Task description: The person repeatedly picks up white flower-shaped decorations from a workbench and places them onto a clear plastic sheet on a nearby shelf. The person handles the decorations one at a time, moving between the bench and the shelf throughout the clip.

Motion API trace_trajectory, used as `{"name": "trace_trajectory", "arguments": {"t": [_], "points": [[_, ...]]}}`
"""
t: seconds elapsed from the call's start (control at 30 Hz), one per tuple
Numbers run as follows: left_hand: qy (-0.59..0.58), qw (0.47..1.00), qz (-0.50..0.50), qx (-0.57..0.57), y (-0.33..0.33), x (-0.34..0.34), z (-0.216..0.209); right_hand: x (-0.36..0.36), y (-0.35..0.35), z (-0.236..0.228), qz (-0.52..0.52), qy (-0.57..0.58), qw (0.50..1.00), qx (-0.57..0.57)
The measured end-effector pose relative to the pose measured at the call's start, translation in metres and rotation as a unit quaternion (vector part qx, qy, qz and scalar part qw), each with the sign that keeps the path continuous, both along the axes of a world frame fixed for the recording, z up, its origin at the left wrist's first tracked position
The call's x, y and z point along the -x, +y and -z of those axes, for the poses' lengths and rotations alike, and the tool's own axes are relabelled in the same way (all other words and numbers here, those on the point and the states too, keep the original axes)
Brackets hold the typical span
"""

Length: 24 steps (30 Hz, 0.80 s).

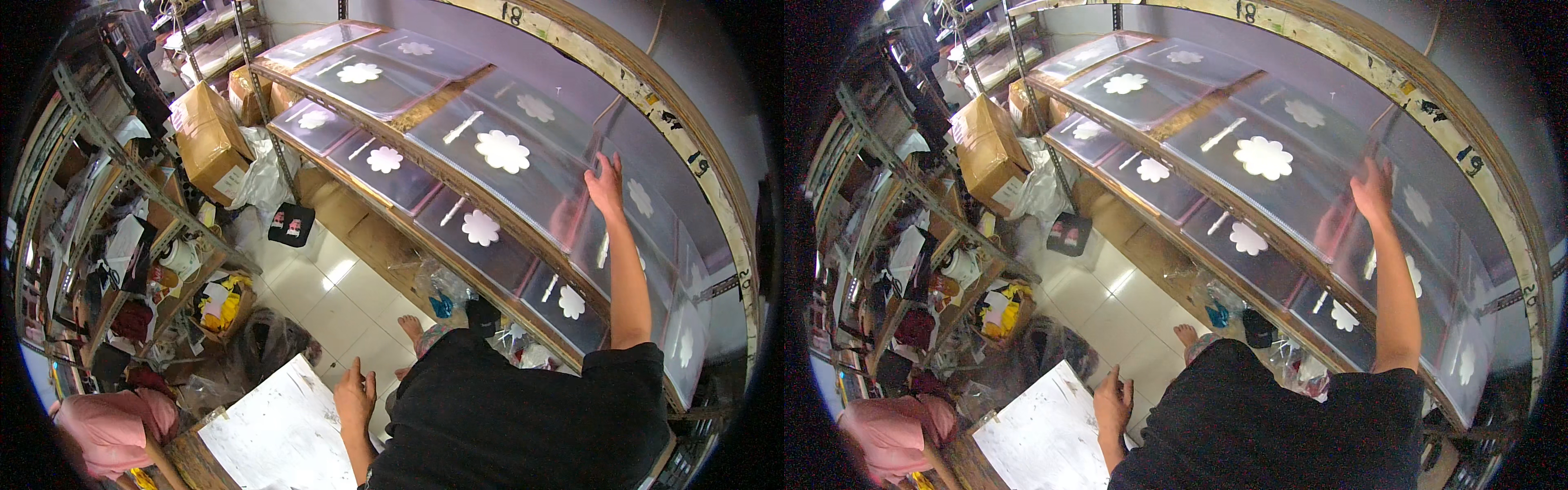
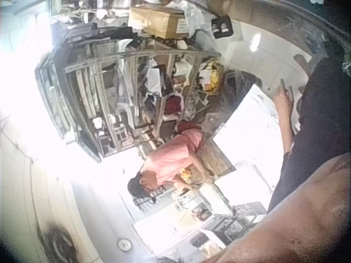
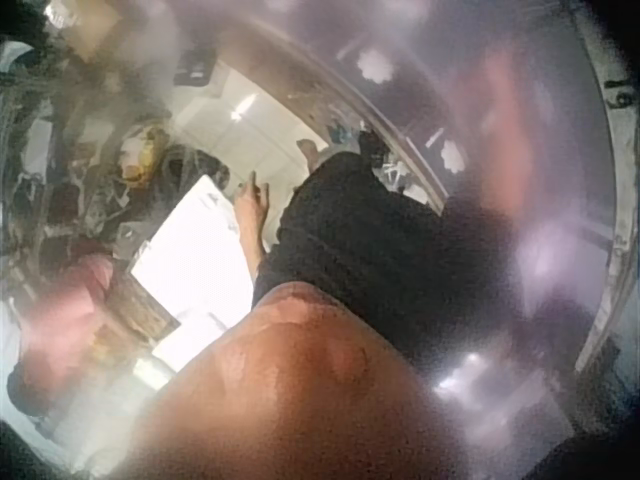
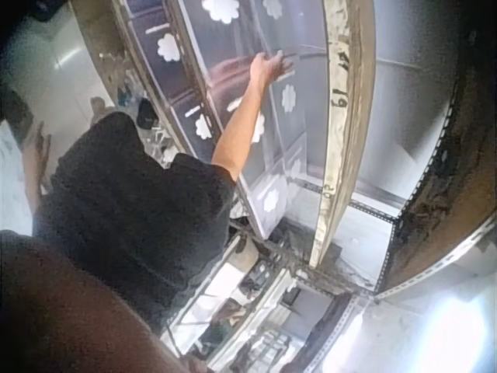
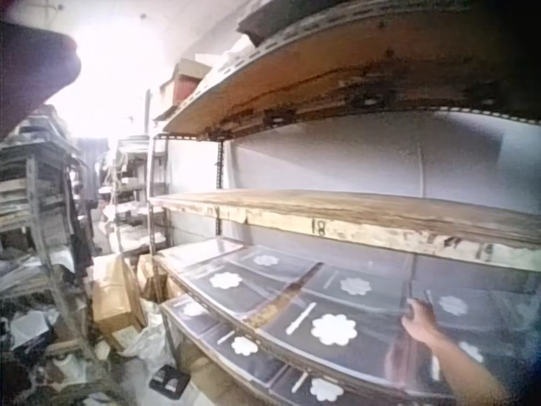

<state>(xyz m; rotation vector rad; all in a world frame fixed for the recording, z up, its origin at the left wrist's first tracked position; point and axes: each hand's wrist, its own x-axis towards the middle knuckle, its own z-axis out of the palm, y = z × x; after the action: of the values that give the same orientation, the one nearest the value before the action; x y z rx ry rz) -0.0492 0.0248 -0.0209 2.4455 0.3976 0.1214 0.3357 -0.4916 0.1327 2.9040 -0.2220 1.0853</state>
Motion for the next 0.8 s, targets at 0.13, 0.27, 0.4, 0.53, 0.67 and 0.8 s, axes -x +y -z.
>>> {"name": "trace_trajectory", "arguments": {"t": [0.13, 0.27, 0.4, 0.53, 0.67, 0.8], "points": [[-0.004, 1.000, -0.012, -0.004, 0.005, 0.009, 0.002, 0.014, 0.070, -0.044, -0.161, 0.016, 0.979, -0.121], [0.004, 0.999, -0.045, -0.012, 0.004, 0.017, 0.002, 0.038, 0.195, -0.060, -0.397, 0.205, 0.806, -0.387], [-0.015, 0.996, -0.090, -0.021, 0.004, 0.026, -0.002, 0.090, 0.316, -0.031, -0.517, 0.456, 0.637, -0.345], [-0.068, 0.974, -0.211, -0.035, -0.001, 0.056, -0.003, 0.092, 0.404, 0.092, -0.554, 0.596, 0.464, -0.349], [-0.074, 0.920, -0.378, -0.069, -0.015, 0.100, -0.003, 0.084, 0.431, 0.243, -0.428, 0.714, 0.431, -0.349], [-0.033, 0.820, -0.560, -0.111, -0.037, 0.144, 0.003, 0.057, 0.409, 0.375, -0.383, 0.829, 0.395, -0.099]]}}
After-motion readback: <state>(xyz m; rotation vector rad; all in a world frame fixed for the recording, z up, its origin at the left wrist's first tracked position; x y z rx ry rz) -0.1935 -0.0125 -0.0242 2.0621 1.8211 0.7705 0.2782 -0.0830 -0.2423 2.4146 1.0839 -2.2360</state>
